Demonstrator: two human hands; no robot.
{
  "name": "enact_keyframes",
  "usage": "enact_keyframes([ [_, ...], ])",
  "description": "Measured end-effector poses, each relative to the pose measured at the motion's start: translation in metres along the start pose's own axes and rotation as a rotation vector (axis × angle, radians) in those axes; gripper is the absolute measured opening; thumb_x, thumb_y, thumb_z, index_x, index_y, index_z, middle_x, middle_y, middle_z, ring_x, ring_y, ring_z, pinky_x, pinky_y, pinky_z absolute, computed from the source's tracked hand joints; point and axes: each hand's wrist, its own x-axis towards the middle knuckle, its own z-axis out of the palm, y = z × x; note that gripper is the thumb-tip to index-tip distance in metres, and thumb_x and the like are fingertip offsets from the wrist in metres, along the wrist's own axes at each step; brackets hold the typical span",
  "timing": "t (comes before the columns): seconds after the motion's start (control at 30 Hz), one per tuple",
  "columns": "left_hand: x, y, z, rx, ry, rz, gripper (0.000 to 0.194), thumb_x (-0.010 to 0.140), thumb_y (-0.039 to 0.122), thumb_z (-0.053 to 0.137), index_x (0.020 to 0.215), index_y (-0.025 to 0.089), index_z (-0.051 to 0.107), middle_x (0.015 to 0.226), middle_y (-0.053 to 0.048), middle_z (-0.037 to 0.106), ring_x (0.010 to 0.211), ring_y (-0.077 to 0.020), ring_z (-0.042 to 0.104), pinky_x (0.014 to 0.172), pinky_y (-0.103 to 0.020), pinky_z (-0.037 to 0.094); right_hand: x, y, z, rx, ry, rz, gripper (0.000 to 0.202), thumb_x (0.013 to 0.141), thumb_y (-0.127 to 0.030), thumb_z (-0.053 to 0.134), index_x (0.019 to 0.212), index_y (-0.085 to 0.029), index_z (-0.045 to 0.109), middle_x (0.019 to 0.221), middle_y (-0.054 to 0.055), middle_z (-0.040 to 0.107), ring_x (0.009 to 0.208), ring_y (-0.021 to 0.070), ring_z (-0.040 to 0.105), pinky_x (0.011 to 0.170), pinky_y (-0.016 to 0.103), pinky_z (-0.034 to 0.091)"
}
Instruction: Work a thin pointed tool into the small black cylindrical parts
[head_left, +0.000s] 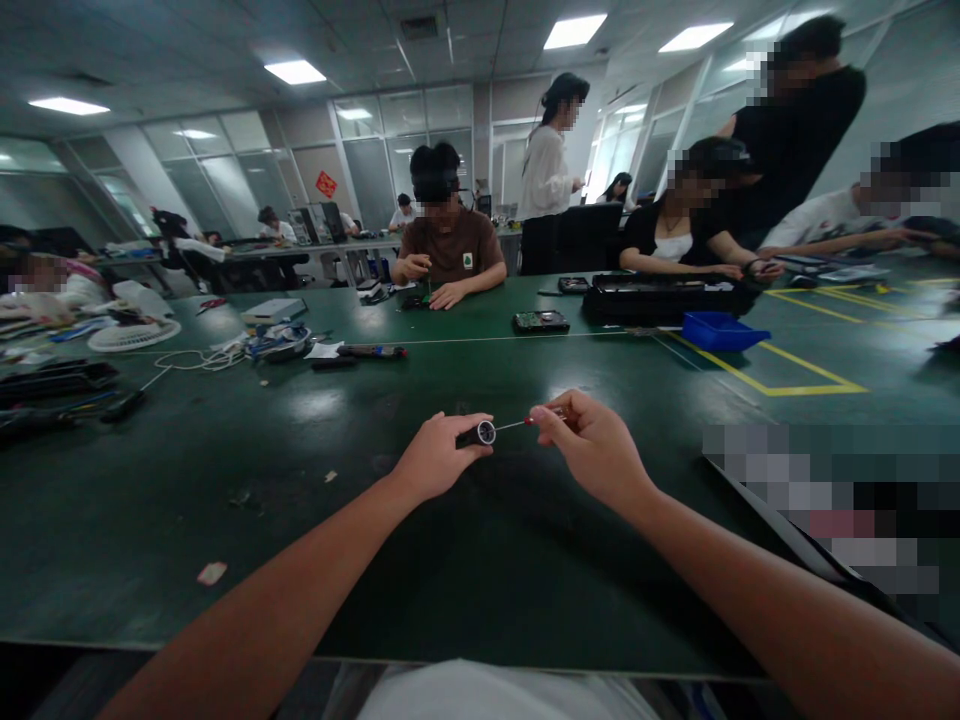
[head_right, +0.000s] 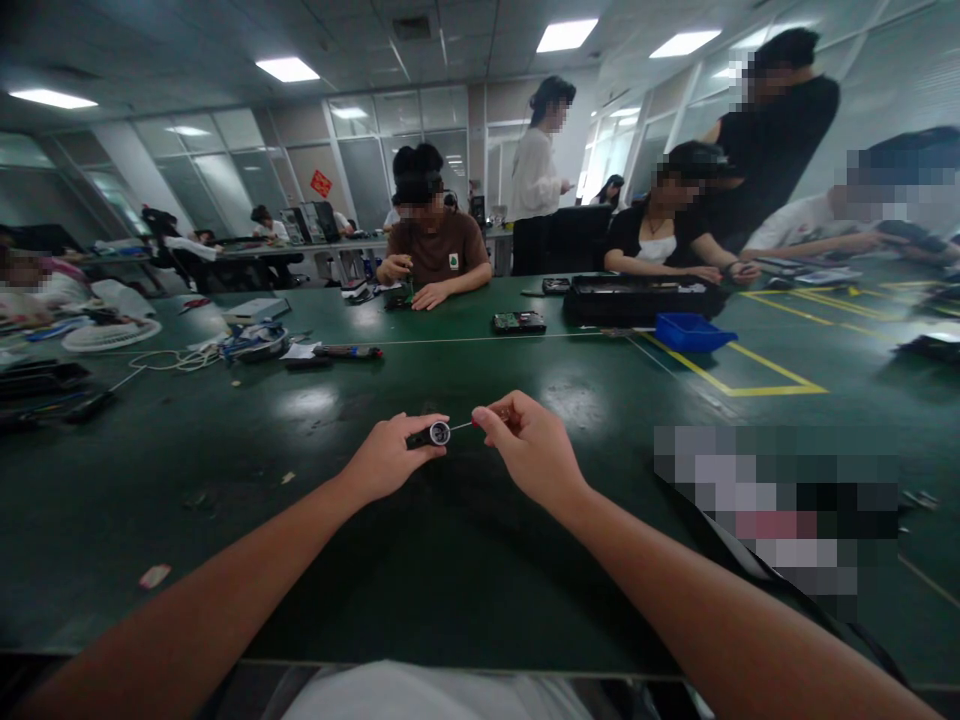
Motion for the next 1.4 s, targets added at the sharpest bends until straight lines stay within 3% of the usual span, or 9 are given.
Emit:
enact_keyframes([
  [0.1,0.000,0.002,-0.001,-0.004,-0.013,0.000,0.040,0.083,0.030,0.072,0.122,0.029,0.067,0.117,-0.004,0.071,0.108,-0.0273,0.063,0.114,-0.054,0.030,0.000,0.002,-0.002,-0.172,0.033,-0.034,0.047,0.087,-0.060,0.058,0.060,-0.022,0.055,0.048,-0.003,0.054,0.045,0.0123,0.047,0.048,0.027,0.033],
  [0.2,-0.001,0.002,-0.002,-0.008,-0.020,0.018,0.037,0.083,0.029,0.072,0.120,0.027,0.068,0.117,-0.004,0.071,0.106,-0.0264,0.064,0.110,-0.050,0.037,0.001,0.005,-0.003,-0.234,0.050,-0.090,0.051,0.086,-0.060,0.058,0.054,-0.022,0.051,0.045,-0.003,0.047,0.043,0.0115,0.042,0.046,0.027,0.029],
  [0.37,-0.001,-0.003,-0.001,0.007,0.003,0.027,0.037,0.083,0.029,0.072,0.119,0.026,0.069,0.112,-0.005,0.072,0.101,-0.0246,0.065,0.098,-0.041,0.046,0.000,0.004,-0.001,-0.161,-0.038,-0.141,0.020,0.089,-0.041,0.061,0.086,-0.022,0.062,0.074,0.002,0.069,0.064,0.0170,0.063,0.057,0.028,0.043],
  [0.47,0.000,-0.005,-0.001,0.013,-0.005,0.032,0.037,0.083,0.030,0.071,0.120,0.027,0.069,0.110,-0.004,0.072,0.098,-0.0241,0.065,0.096,-0.040,0.047,0.000,0.003,-0.002,-0.120,-0.114,-0.195,0.011,0.090,-0.027,0.057,0.098,-0.022,0.060,0.091,0.005,0.072,0.082,0.0190,0.068,0.067,0.030,0.048],
  [0.73,0.001,-0.006,0.002,-0.003,-0.011,0.051,0.038,0.082,0.028,0.073,0.119,0.026,0.069,0.115,-0.005,0.071,0.105,-0.0243,0.064,0.100,-0.041,0.045,0.005,0.003,-0.006,-0.231,-0.150,-0.075,0.034,0.098,-0.044,0.042,0.092,-0.021,0.068,0.059,0.000,0.062,0.056,0.0178,0.059,0.055,0.031,0.040],
  [0.9,0.000,-0.003,0.001,0.000,-0.024,0.049,0.037,0.082,0.026,0.072,0.119,0.025,0.069,0.116,-0.005,0.071,0.106,-0.0246,0.064,0.100,-0.041,0.045,0.001,0.004,-0.004,-0.153,-0.174,-0.179,0.028,0.095,-0.031,0.047,0.120,-0.022,0.056,0.077,0.002,0.069,0.067,0.0184,0.063,0.060,0.031,0.044],
  [1.0,0.000,-0.003,0.000,-0.003,-0.018,0.042,0.037,0.082,0.025,0.072,0.119,0.025,0.069,0.116,-0.004,0.071,0.106,-0.0245,0.064,0.099,-0.041,0.045,-0.001,0.004,-0.004,-0.149,-0.190,-0.206,0.023,0.095,-0.031,0.048,0.115,-0.022,0.057,0.083,0.003,0.069,0.072,0.0187,0.064,0.063,0.031,0.045],
  [1.2,0.000,-0.005,0.002,0.004,-0.025,0.050,0.038,0.081,0.025,0.073,0.119,0.026,0.069,0.116,-0.003,0.071,0.105,-0.0240,0.063,0.097,-0.040,0.045,0.002,0.003,-0.005,-0.195,-0.210,-0.136,0.034,0.099,-0.041,0.041,0.088,-0.021,0.067,0.061,-0.001,0.061,0.056,0.0150,0.056,0.057,0.030,0.040],
  [1.4,0.000,-0.009,0.003,0.014,-0.034,0.059,0.038,0.082,0.025,0.073,0.120,0.026,0.069,0.117,-0.003,0.071,0.106,-0.0244,0.063,0.100,-0.041,0.044,0.001,0.004,-0.004,-0.172,-0.247,-0.175,0.032,0.096,-0.030,0.048,0.125,-0.021,0.058,0.087,0.004,0.069,0.074,0.0183,0.063,0.063,0.031,0.045],
])
